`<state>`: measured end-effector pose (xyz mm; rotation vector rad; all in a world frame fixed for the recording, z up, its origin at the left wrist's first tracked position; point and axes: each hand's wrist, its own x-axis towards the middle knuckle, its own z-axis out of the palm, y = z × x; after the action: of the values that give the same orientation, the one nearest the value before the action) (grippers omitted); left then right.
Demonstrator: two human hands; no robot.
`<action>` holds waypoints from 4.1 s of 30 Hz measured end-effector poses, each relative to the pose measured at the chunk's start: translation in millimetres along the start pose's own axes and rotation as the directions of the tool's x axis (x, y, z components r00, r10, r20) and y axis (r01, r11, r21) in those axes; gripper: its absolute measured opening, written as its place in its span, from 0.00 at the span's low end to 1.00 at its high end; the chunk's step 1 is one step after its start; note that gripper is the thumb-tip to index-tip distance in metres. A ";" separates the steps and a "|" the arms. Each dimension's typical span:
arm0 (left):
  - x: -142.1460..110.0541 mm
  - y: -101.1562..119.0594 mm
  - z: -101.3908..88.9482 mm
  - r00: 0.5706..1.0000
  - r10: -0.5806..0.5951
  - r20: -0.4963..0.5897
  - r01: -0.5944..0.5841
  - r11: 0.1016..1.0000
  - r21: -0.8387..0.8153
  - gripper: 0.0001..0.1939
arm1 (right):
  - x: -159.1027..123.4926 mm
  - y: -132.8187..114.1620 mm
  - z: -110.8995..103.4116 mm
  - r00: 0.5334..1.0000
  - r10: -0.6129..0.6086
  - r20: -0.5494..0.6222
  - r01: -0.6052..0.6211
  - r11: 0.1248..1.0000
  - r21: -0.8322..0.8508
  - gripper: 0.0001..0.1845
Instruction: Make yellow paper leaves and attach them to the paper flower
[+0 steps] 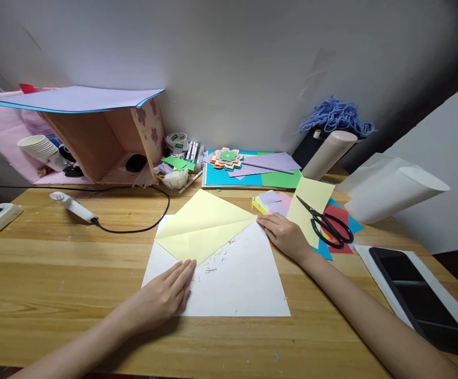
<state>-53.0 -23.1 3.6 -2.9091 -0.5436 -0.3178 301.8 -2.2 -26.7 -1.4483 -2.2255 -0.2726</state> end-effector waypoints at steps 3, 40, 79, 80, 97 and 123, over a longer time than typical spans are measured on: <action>-3.4 2.1 -2.6 1.000 0.014 -0.006 -0.013 1.000 0.025 0.19 | -0.3 0.6 0.4 1.000 0.002 -0.001 -0.002 1.000 0.001 0.14; 85.4 -6.1 -19.3 0.883 0.323 -0.340 -0.320 0.945 0.069 0.06 | 5.1 11.6 -23.0 0.615 0.580 0.535 -0.697 0.082 0.713 0.28; 156.5 -70.7 -107.4 0.830 0.193 -0.523 -0.143 0.980 0.135 0.10 | 6.6 -36.9 -37.1 0.572 -0.054 0.818 -0.735 -0.475 0.483 0.15; 157.9 -68.6 -108.2 0.826 0.172 -0.538 -0.136 0.985 0.107 0.09 | 6.5 -38.8 -35.5 0.580 -0.040 0.814 -0.724 -0.482 0.492 0.15; 108.4 -16.7 -36.0 0.995 -0.077 0.055 0.084 0.986 -0.143 0.33 | 7.3 -78.2 -24.5 0.538 0.518 0.665 -0.584 -0.340 0.737 0.17; 54.3 -15.6 21.7 0.880 -0.473 0.043 0.367 0.620 -0.693 0.08 | 9.9 -15.3 -51.4 0.922 0.081 0.380 -0.346 0.614 0.709 0.10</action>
<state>-5.5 13.8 -2.5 -3.3459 -1.3563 -0.9863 298.9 -21.6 24.1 -1.2682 -1.9294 0.9636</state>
